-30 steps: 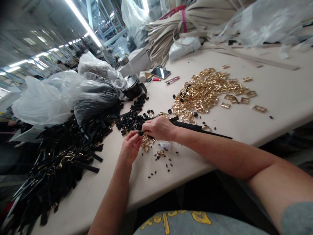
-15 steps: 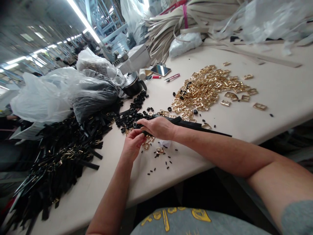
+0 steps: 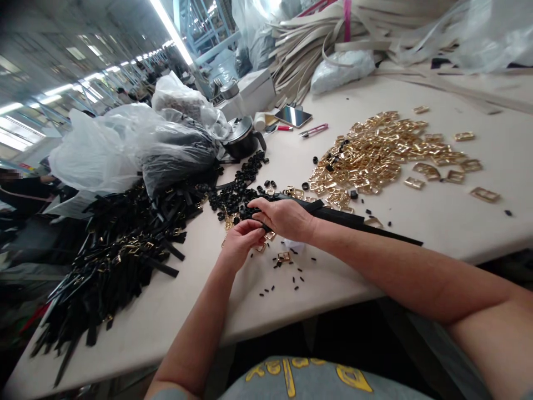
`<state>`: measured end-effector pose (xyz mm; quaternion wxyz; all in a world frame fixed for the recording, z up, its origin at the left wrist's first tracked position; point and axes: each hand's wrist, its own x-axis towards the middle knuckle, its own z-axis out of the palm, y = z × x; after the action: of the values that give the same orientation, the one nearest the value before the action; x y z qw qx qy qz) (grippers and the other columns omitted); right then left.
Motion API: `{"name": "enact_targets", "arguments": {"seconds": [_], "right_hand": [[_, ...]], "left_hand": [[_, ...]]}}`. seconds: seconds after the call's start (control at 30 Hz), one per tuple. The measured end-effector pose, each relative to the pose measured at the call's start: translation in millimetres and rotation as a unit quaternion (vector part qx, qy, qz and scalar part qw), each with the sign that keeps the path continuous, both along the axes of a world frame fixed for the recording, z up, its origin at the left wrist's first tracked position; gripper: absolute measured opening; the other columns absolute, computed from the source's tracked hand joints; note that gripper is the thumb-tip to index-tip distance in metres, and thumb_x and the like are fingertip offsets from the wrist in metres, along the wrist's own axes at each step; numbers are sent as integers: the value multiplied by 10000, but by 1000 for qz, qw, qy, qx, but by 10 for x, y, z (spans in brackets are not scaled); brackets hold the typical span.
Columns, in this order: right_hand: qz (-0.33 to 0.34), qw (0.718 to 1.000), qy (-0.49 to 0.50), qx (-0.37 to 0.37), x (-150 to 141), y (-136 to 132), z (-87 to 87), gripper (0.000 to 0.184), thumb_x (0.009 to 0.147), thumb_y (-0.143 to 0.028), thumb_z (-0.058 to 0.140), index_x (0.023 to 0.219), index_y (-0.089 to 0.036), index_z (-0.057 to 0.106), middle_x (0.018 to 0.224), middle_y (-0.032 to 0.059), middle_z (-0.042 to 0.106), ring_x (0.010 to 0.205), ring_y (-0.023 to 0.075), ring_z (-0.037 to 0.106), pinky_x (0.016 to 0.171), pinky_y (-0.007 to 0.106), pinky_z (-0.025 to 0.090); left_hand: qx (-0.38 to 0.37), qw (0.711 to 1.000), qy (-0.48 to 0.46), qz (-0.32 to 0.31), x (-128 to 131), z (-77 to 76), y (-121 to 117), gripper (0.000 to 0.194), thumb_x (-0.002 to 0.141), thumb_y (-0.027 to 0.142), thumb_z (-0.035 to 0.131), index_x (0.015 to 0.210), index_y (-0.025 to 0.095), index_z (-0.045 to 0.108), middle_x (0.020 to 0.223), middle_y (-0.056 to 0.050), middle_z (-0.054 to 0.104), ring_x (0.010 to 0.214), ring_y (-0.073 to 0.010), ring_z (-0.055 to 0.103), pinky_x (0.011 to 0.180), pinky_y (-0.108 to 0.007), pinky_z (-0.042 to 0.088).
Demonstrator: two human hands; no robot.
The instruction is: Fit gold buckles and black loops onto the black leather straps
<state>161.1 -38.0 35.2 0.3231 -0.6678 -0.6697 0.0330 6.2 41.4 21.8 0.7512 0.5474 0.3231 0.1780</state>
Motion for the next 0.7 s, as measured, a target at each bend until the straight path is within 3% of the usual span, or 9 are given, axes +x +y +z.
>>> {"name": "enact_targets", "arguments": {"seconds": [0.2,0.37,0.5,0.7], "right_hand": [[31,999,29,-3,-9,7,-14,304,978,-334,429,1162,-159,596,723,24,677,612,134,592,568,222,363],[82,991,102,-32,53,22,1,217,886,-385,598,912,-182,670,758,11,686,660,128,593,612,223,393],[81,982,150,-77,73,43,-2,225,816,-398,671,780,-176,681,668,-13,658,602,110,557,570,216,374],[98,982,103,-121,126,24,60,126,796,-287,639,761,-176,687,632,-17,633,566,100,522,543,220,353]], "left_hand": [[-38,999,-29,-3,-2,-15,-9,343,589,343,857,830,154,703,729,-18,704,629,-120,648,642,-257,518],[39,998,-32,36,-20,5,15,333,606,364,854,803,153,688,696,-7,694,613,-112,633,635,-249,508],[89,994,-7,63,-35,11,34,323,595,365,852,754,152,667,638,7,671,566,-98,595,581,-231,475],[110,993,-6,47,-49,-8,45,285,635,365,819,749,158,660,615,10,650,571,-103,585,586,-236,468]]}}
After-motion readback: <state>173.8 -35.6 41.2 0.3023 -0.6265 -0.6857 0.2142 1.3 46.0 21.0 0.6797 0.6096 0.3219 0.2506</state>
